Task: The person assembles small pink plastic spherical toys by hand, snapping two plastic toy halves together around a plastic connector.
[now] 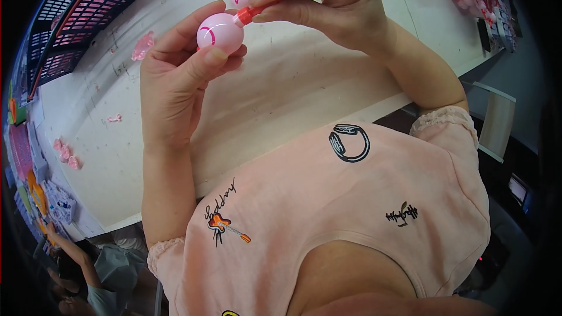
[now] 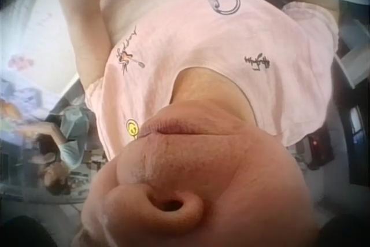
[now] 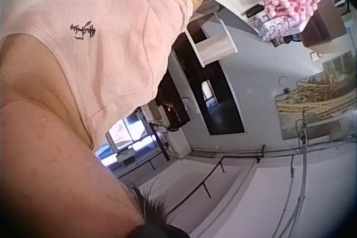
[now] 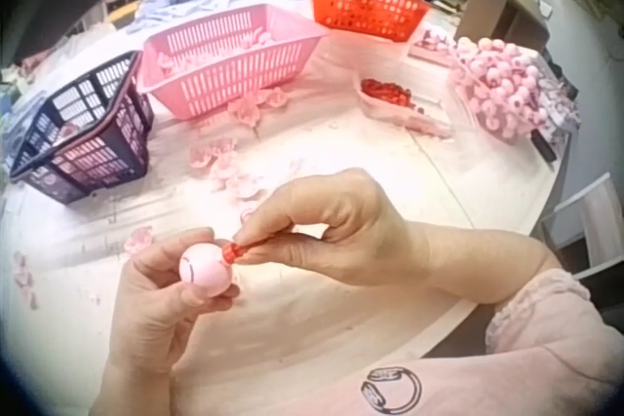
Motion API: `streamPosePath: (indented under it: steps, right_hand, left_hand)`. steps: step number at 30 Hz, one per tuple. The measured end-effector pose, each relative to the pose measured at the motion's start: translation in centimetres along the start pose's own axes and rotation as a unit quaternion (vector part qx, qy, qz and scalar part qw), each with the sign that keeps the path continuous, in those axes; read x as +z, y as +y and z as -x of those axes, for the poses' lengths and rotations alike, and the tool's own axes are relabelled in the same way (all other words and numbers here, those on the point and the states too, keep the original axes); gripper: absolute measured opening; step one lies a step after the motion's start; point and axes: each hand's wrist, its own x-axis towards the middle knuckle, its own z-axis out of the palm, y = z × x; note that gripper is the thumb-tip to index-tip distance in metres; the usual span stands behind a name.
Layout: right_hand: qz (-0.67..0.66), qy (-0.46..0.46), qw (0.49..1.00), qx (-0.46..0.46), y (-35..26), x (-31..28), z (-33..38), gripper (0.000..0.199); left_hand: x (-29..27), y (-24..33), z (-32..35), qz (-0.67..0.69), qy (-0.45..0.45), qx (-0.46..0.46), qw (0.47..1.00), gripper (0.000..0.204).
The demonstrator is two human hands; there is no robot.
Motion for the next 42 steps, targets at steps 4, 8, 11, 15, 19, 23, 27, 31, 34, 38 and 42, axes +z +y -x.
streamPosePath:
  steps: [4,8,11,15,19,23,27,31,34,38,42]
  right_hand:
    - [-0.098,0.044,0.991,0.081,-1.0,-0.3,-0.1,0.012]
    - [-0.081,0.052,0.993,0.068,-0.9,-0.1,0.1,0.013]
    - [-0.126,0.023,0.979,0.161,-1.5,-0.2,-0.1,0.014]
    - [-0.103,0.035,0.983,0.150,-1.3,0.0,0.0,0.013]
    - [-0.086,0.056,0.987,0.121,-1.2,0.2,0.2,0.013]
    - [-0.056,0.041,0.988,0.135,-1.5,0.0,-0.1,0.013]
    - [-0.088,0.034,0.985,0.145,-1.5,-0.1,0.0,0.011]
    - [-0.124,-0.010,0.981,0.148,-1.0,0.0,-0.1,0.013]
    - [-0.197,0.003,0.963,0.185,-0.9,0.6,0.2,0.012]
    - [-0.289,0.043,0.917,0.272,-0.8,0.7,0.6,0.011]
    - [-0.113,0.002,0.975,0.193,-0.8,0.2,0.2,0.011]
  left_hand:
    - [0.0,0.1,0.0,-0.001,-0.006,-0.007,1.000,0.047]
    - [0.1,0.2,0.1,-0.006,-0.008,-0.002,1.000,0.047]
    - [0.3,0.1,0.0,-0.030,0.009,0.025,0.999,0.047]
    - [0.5,0.1,0.2,-0.072,0.010,0.046,0.996,0.048]
    - [0.5,0.1,0.2,-0.076,0.016,0.053,0.996,0.048]
    - [0.5,0.2,0.1,-0.074,0.015,0.041,0.996,0.048]
    - [0.5,0.3,0.1,-0.063,0.013,0.029,0.998,0.048]
    - [0.4,0.2,0.1,-0.056,0.023,0.034,0.998,0.048]
    - [0.4,0.1,0.1,-0.060,0.027,0.034,0.997,0.048]
    - [0.4,0.2,0.1,-0.065,0.032,0.028,0.997,0.048]
    - [0.2,0.2,0.0,-0.055,0.021,0.026,0.998,0.048]
